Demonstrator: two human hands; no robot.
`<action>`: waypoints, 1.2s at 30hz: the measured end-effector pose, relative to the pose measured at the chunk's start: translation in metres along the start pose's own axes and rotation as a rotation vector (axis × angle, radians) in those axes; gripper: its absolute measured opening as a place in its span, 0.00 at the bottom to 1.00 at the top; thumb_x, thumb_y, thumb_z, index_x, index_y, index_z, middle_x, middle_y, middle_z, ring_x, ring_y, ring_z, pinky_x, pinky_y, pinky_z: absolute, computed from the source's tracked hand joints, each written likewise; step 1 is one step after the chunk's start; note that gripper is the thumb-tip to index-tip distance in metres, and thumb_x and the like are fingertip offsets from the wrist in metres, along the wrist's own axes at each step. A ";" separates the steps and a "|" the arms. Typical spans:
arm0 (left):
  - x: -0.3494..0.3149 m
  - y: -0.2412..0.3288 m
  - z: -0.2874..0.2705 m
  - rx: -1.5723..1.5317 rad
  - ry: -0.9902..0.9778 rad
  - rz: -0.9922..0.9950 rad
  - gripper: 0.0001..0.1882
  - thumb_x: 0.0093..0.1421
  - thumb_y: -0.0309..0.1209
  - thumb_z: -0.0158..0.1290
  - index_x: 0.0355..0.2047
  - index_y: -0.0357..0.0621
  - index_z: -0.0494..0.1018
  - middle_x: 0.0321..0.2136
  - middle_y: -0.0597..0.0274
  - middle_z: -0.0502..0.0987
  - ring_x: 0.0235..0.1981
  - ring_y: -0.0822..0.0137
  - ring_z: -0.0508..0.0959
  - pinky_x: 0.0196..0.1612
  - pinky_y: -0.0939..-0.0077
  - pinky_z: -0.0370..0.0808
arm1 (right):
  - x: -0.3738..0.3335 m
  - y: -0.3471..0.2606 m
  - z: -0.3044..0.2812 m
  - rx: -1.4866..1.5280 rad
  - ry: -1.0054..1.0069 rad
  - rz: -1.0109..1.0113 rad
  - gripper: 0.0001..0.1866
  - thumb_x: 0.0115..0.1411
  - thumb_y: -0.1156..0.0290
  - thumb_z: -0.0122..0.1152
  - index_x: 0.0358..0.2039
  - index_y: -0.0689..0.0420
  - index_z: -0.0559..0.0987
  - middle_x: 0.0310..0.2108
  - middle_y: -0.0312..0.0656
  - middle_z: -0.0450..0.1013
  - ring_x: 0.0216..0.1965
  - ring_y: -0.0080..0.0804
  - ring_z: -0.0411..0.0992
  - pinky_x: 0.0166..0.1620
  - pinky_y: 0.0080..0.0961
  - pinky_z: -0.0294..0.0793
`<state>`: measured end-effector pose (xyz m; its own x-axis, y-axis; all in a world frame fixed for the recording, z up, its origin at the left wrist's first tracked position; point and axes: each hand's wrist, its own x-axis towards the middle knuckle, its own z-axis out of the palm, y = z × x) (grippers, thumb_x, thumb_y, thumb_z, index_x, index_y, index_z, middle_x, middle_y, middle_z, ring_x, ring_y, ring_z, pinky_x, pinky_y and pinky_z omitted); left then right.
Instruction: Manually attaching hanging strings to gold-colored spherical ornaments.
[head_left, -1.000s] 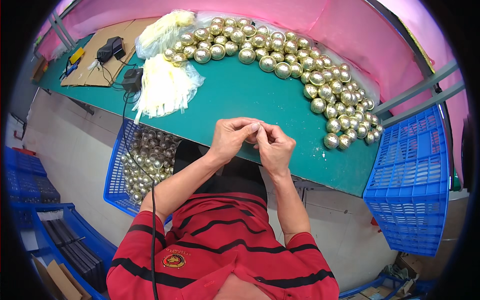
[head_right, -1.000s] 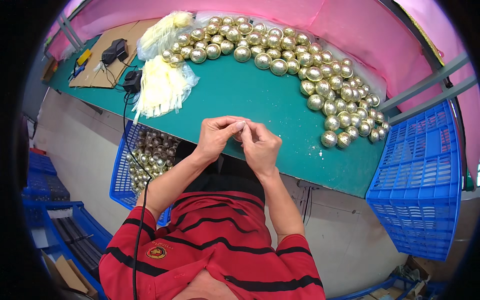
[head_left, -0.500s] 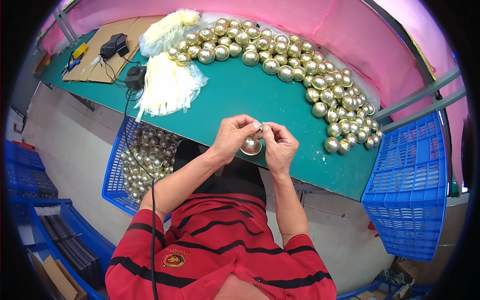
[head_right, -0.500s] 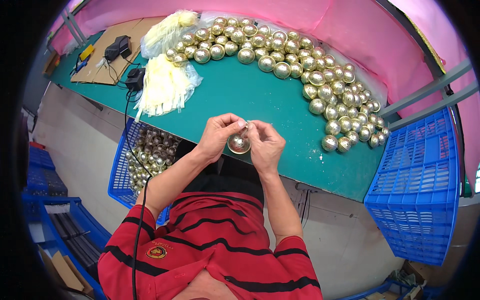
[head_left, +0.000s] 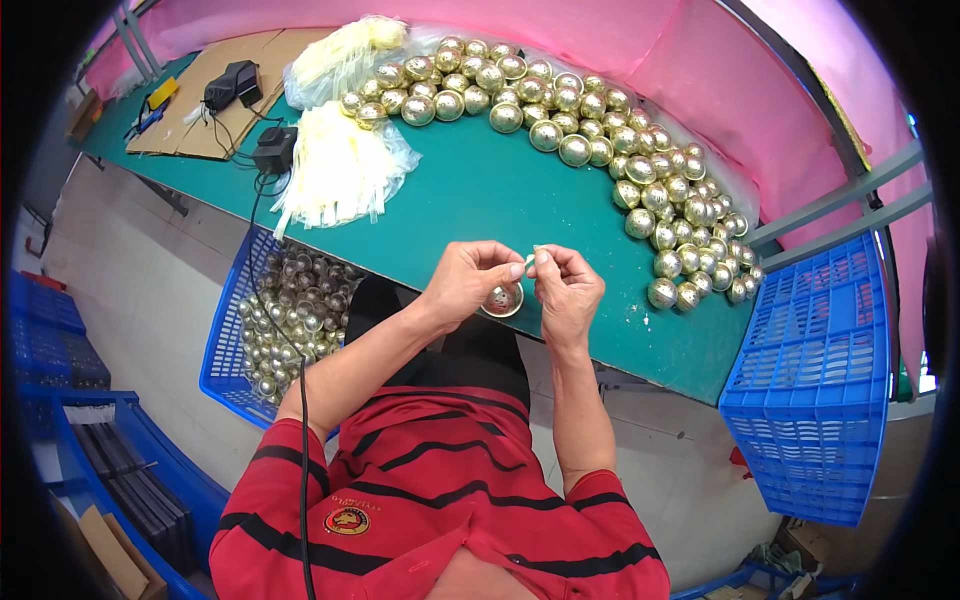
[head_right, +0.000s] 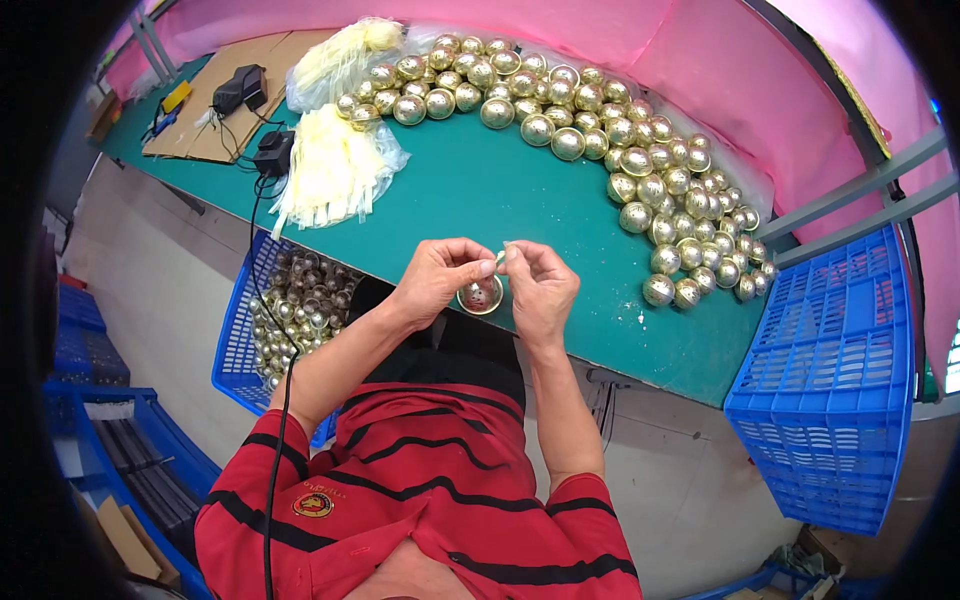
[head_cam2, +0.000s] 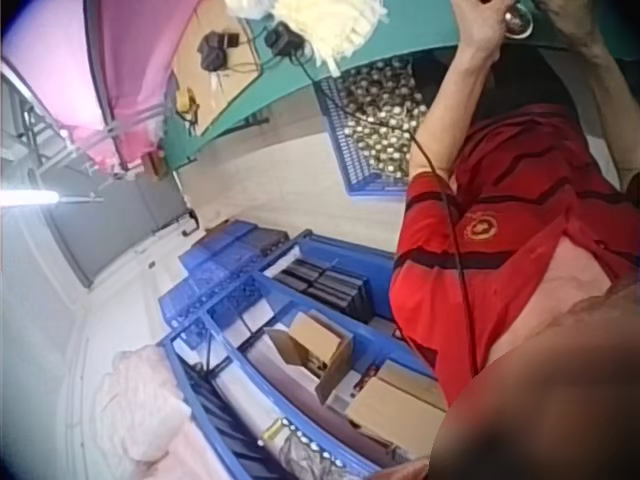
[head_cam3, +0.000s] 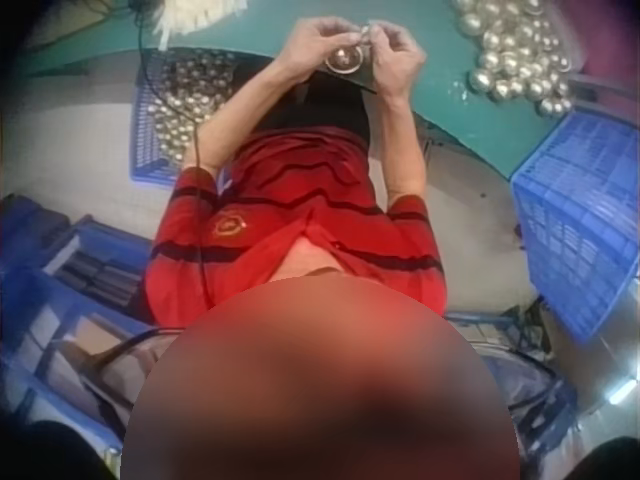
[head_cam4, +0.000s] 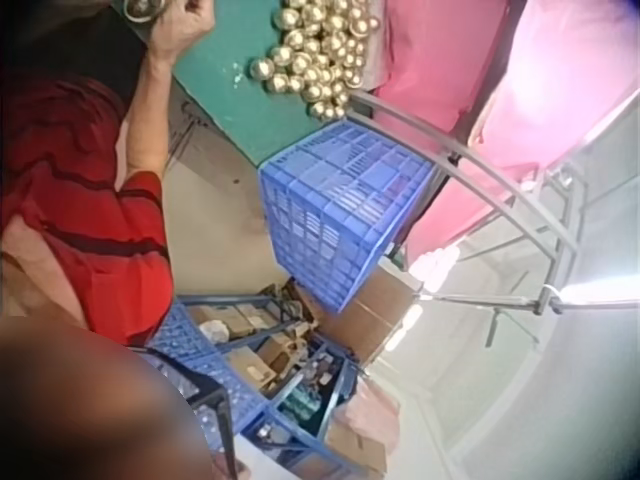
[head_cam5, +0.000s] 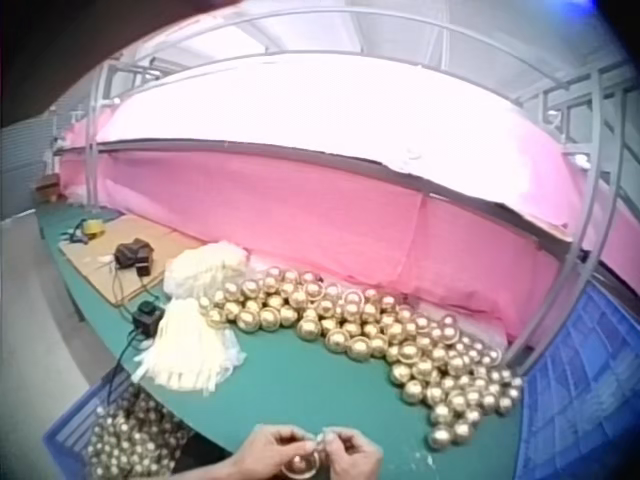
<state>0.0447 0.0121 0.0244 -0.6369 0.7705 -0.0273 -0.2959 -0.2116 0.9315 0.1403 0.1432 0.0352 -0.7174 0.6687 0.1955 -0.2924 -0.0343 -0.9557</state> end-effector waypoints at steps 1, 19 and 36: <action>-0.001 -0.001 -0.001 -0.004 0.002 -0.010 0.07 0.67 0.29 0.62 0.39 0.36 0.82 0.33 0.65 0.82 0.33 0.79 0.78 0.38 0.81 0.77 | 0.001 0.000 -0.001 0.005 -0.004 0.028 0.06 0.67 0.73 0.66 0.39 0.64 0.83 0.25 0.36 0.78 0.19 0.11 0.63 0.20 0.12 0.57; -0.075 0.027 -0.082 -0.032 0.276 0.099 0.06 0.67 0.26 0.61 0.39 0.35 0.81 0.32 0.67 0.82 0.31 0.79 0.79 0.37 0.83 0.76 | 0.016 0.013 0.052 -0.149 -0.299 0.139 0.08 0.68 0.73 0.64 0.44 0.64 0.82 0.33 0.40 0.80 0.21 0.13 0.65 0.23 0.14 0.60; -0.156 -0.013 -0.260 0.410 1.133 0.291 0.07 0.66 0.24 0.60 0.43 0.36 0.83 0.35 0.69 0.83 0.35 0.79 0.78 0.41 0.82 0.75 | 0.090 0.074 0.208 -0.928 -0.546 -0.112 0.16 0.59 0.61 0.67 0.35 0.63 0.88 0.31 0.51 0.83 0.31 0.46 0.81 0.40 0.37 0.80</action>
<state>-0.0379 -0.2618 -0.0776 -0.9583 -0.2708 0.0913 0.0741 0.0733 0.9946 -0.0773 0.0461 0.0276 -0.9682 0.2040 0.1446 0.0543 0.7360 -0.6748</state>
